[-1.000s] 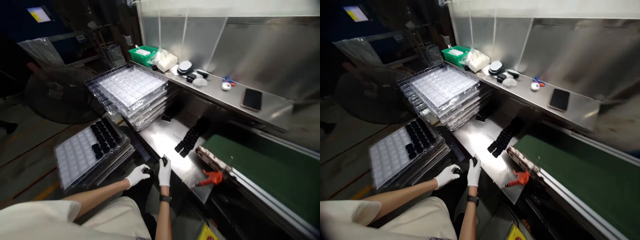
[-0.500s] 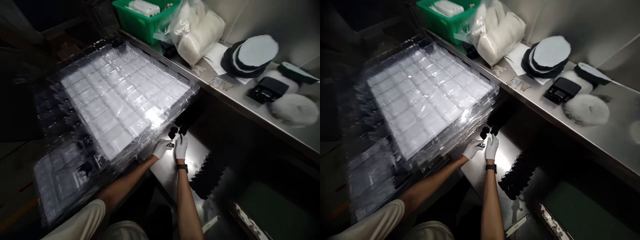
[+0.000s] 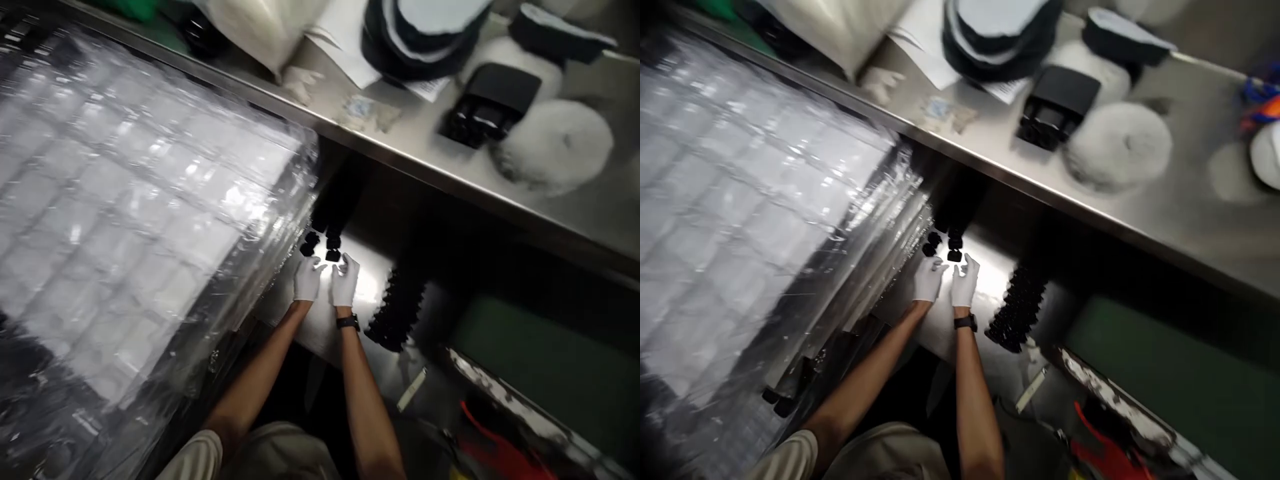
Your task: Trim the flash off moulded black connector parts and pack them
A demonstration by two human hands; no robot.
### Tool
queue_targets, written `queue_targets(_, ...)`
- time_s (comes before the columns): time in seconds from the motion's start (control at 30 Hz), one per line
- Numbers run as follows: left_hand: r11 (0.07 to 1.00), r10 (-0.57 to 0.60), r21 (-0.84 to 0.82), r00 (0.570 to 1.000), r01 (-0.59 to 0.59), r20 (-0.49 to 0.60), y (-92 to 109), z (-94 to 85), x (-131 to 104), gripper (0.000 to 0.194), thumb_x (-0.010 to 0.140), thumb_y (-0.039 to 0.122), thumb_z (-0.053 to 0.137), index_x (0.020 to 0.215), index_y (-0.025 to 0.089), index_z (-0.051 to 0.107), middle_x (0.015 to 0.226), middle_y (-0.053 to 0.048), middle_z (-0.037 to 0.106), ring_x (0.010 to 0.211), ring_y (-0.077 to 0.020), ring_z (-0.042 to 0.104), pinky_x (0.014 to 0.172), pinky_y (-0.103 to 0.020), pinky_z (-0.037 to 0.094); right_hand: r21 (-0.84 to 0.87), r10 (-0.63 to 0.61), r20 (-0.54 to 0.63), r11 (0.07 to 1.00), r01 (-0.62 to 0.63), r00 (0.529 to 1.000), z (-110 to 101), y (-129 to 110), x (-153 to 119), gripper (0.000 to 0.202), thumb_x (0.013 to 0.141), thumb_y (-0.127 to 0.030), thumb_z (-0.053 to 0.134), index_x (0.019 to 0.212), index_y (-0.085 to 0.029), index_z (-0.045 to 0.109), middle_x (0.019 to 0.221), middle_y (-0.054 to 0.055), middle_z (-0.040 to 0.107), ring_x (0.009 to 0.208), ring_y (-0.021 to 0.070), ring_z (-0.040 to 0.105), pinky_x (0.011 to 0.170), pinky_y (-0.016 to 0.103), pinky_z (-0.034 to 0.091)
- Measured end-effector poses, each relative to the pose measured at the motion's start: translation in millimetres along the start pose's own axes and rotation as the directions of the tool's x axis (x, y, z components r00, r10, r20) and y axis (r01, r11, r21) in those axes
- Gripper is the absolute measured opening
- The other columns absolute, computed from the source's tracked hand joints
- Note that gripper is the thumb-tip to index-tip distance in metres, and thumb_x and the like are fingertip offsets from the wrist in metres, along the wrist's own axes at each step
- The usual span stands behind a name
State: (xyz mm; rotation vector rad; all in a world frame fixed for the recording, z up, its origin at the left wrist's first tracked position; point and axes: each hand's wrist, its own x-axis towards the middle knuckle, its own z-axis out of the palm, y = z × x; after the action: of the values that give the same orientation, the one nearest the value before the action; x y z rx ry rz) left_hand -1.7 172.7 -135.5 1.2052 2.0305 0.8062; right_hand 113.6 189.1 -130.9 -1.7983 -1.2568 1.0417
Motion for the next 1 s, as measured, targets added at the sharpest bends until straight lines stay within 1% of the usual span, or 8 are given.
queue_targets(0.13, 0.995, 0.070, 0.054, 0.985, -0.080, 0.155, 14.5, -4.0, -55.3, 0.030, 0.115, 0.030, 0.052, 0.113, 0.018, 0.079, 0.116, -0.015, 0.075, 0.111, -0.0279, 0.069, 0.109, -0.044, 0.055, -0.116, -0.048, -0.138, 0.993, 0.032, 0.989, -51.0, 15.9, -82.5, 0.032, 0.105, -0.031, 0.052, 0.125, -0.022, 0.077, 0.128, 0.015, 0.071, 0.122, 0.0289, 0.066, 0.114, 0.048, 0.055)
queue_targets(0.27, 0.929, 0.333, -0.068, 0.745, -0.363, 0.577, 42.3, 18.6, -115.2, 0.011, 0.101, 0.031, 0.079, 0.107, 0.024, 0.085, 0.116, -0.009, 0.081, 0.110, -0.0274, 0.072, 0.108, -0.038, 0.056, -0.244, 0.045, -0.621, 0.938, -0.247, 0.782, -119.1, 57.3, -164.9, 0.034, 0.103, -0.033, 0.057, 0.130, -0.020, 0.071, 0.132, 0.024, 0.065, 0.133, 0.0418, 0.058, 0.119, 0.067, 0.047)
queue_targets(0.33, 0.893, 0.384, -0.097, 0.631, -0.440, 0.674, 50.7, 36.7, -135.2, 0.019, 0.102, 0.028, 0.078, 0.119, 0.025, 0.085, 0.129, -0.009, 0.080, 0.116, -0.0292, 0.072, 0.110, -0.040, 0.055, -0.233, 0.055, -0.578, 0.945, -0.230, 0.814, -139.7, 77.1, -180.2, 0.051, 0.099, -0.033, 0.063, 0.147, -0.015, 0.063, 0.147, 0.026, 0.058, 0.143, 0.0425, 0.052, 0.124, 0.068, 0.043)
queue_targets(0.43, 0.867, 0.377, -0.062, 0.569, -0.494, 0.730, 48.5, 53.3, -150.2, 0.031, 0.108, 0.019, 0.067, 0.136, 0.021, 0.080, 0.139, -0.013, 0.076, 0.122, -0.0313, 0.069, 0.112, -0.044, 0.054, -0.216, 0.099, -0.420, 0.954, -0.206, 0.902, -158.4, 94.9, -176.0, 0.058, 0.099, -0.034, 0.064, 0.154, -0.014, 0.061, 0.146, 0.024, 0.060, 0.136, 0.0367, 0.059, 0.118, 0.059, 0.051)
queue_targets(0.6, 0.839, 0.315, 0.052, 0.561, -0.542, 0.765, 34.8, 49.1, -146.1, 0.026, 0.109, 0.022, 0.070, 0.134, 0.021, 0.076, 0.131, -0.012, 0.075, 0.122, -0.0252, 0.070, 0.110, -0.043, 0.057, -0.392, 0.191, -0.075, 0.897, -0.205, 0.979, -182.4, 97.8, -148.9, 0.040, 0.103, -0.031, 0.061, 0.139, -0.018, 0.073, 0.136, 0.017, 0.064, 0.117, 0.0306, 0.064, 0.104, 0.046, 0.055)
queue_targets(0.77, 0.822, 0.279, 0.101, 0.551, -0.561, 0.786, 65.5, 33.7, -148.6, 0.014, 0.097, 0.025, 0.083, 0.106, 0.017, 0.078, 0.117, -0.009, 0.079, 0.115, -0.0250, 0.073, 0.112, -0.046, 0.057, -0.355, 0.109, 0.073, 0.932, -0.076, 0.991, -195.2, 68.6, -160.3, 0.016, 0.103, -0.022, 0.065, 0.113, -0.020, 0.077, 0.114, 0.008, 0.075, 0.099, 0.0230, 0.066, 0.093, 0.032, 0.053)
queue_targets(0.9, 0.858, 0.234, 0.158, 0.646, -0.488, 0.727, 92.5, -1.1, -191.1, 0.021, 0.088, 0.031, 0.074, 0.102, 0.015, 0.074, 0.112, -0.016, 0.080, 0.110, -0.0327, 0.075, 0.108, -0.049, 0.058, -0.364, 0.161, -0.068, 0.915, -0.175, 0.985, -260.6, 69.0, -248.7, 0.021, 0.108, -0.036, 0.069, 0.127, -0.028, 0.074, 0.123, 0.003, 0.078, 0.106, 0.0207, 0.072, 0.092, 0.028, 0.055)
queue_targets(1.0, 0.879, 0.178, 0.232, 0.739, -0.416, 0.650, 85.8, -29.6, -227.2, 0.046, 0.091, 0.050, 0.057, 0.112, 0.011, 0.070, 0.113, -0.023, 0.079, 0.107, -0.0426, 0.076, 0.097, -0.061, 0.061, -0.381, 0.346, -0.375, 0.789, -0.483, 0.860, -370.5, 103.2, -368.6, 0.033, 0.110, -0.045, 0.067, 0.140, -0.031, 0.068, 0.135, 0.003, 0.076, 0.119, 0.0192, 0.073, 0.100, 0.026, 0.055)
